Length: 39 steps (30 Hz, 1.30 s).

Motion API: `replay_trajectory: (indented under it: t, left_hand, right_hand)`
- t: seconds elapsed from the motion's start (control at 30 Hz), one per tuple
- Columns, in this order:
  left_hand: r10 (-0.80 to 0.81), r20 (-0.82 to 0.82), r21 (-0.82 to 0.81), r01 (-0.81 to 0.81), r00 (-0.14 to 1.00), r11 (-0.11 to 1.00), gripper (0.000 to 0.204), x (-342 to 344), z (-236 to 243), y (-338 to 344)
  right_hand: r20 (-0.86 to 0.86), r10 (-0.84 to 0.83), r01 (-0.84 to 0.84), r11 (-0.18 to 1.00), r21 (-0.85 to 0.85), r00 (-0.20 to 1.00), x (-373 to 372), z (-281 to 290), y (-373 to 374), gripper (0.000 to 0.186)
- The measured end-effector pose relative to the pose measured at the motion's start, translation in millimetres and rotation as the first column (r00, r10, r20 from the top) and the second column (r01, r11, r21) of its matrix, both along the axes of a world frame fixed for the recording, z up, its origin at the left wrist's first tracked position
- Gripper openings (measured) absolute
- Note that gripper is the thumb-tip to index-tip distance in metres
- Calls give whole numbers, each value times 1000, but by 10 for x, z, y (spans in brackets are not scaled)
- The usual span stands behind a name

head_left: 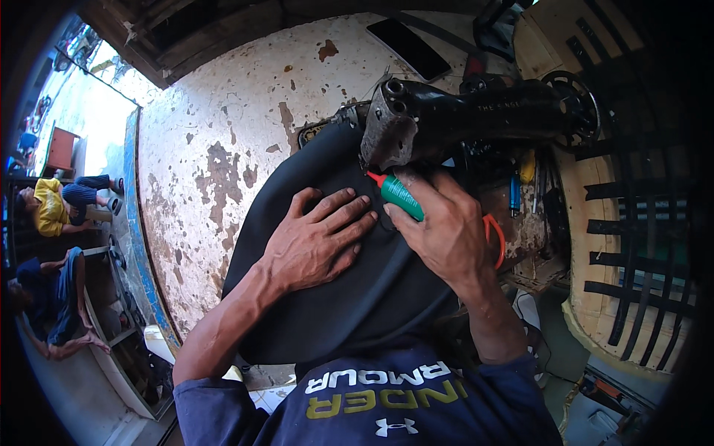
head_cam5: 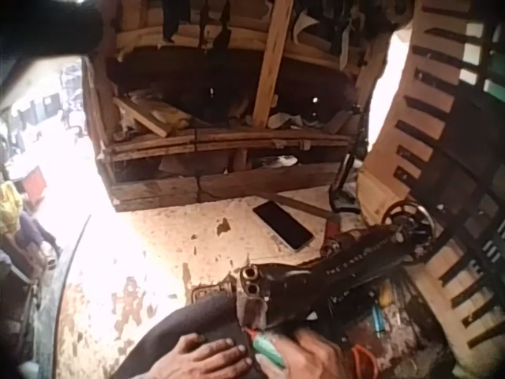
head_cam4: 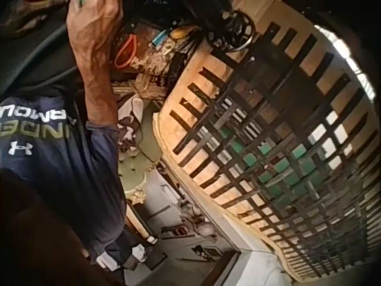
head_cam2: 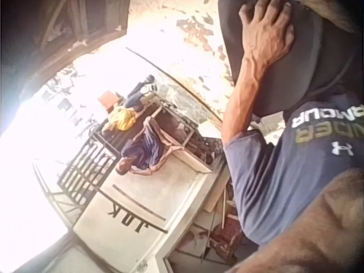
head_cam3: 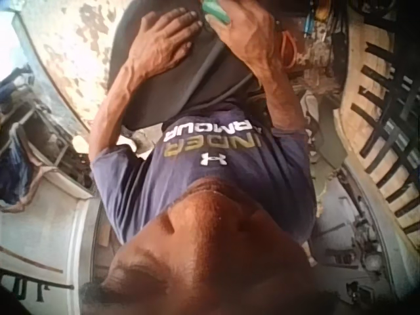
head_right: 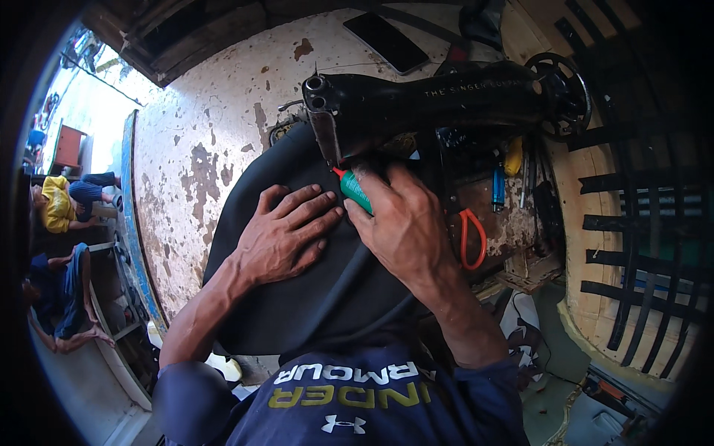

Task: The person cuts a leather piece with scissors, applies oil from a small bottle, and stitches the pieces together using a sewing machine.

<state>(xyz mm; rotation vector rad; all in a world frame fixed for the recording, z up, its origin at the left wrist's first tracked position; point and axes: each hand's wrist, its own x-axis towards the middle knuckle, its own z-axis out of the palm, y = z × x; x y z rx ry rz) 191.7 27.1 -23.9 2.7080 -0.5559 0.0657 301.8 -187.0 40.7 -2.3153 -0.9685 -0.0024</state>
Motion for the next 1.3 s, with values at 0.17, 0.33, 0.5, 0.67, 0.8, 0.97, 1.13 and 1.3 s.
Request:
replay_trajectory:
  t: [0.17, 0.33, 0.5, 0.67, 0.8, 0.97, 1.13, 1.3]
  left_hand:
    - [4, 7, 5, -4, 1000, 1000, 52, -25, -13, 11]
    - [1, -3, -9, -1, 1000, 1000, 56, -7, -3, -4]
    - [0, -9, -19, 0, 1000, 1000, 55, 32, 1, -9]
    - [18, -49, 28, -17, 999, 999, 58, 22, 59, -18]
    - [18, -15, 45, -17, 1000, 999, 57, 21, 73, -16]
    - [16, -3, 50, -16, 1000, 999, 56, 25, 79, -37]
    - [23, -21, 66, -22, 1000, 998, 55, 5, 81, -35]
    - [3, -5, 49, -3, 1000, 999, 56, 7, 59, -2]
  right_hand:
    - [13, 2, -2, 1000, -27, 1000, -5, 38, 51, 44]
    - [-14, 7, -7, 998, -57, 1000, -18, 85, -32, 47]
    - [-43, -171, 175, 977, 123, 984, -46, 260, -442, 51]
    - [93, -438, 394, 868, 302, 894, -70, -107, -1428, 56]
    - [-45, -843, 821, 508, 261, 536, 55, -385, -1864, 47]
    - [272, -845, 877, 480, 12, 460, 266, -601, -1946, 49]
    - [539, -684, 765, 635, 108, 492, 156, -457, -1498, 51]
    - [-56, 93, -64, 922, 383, 994, -470, 129, -293, 29]
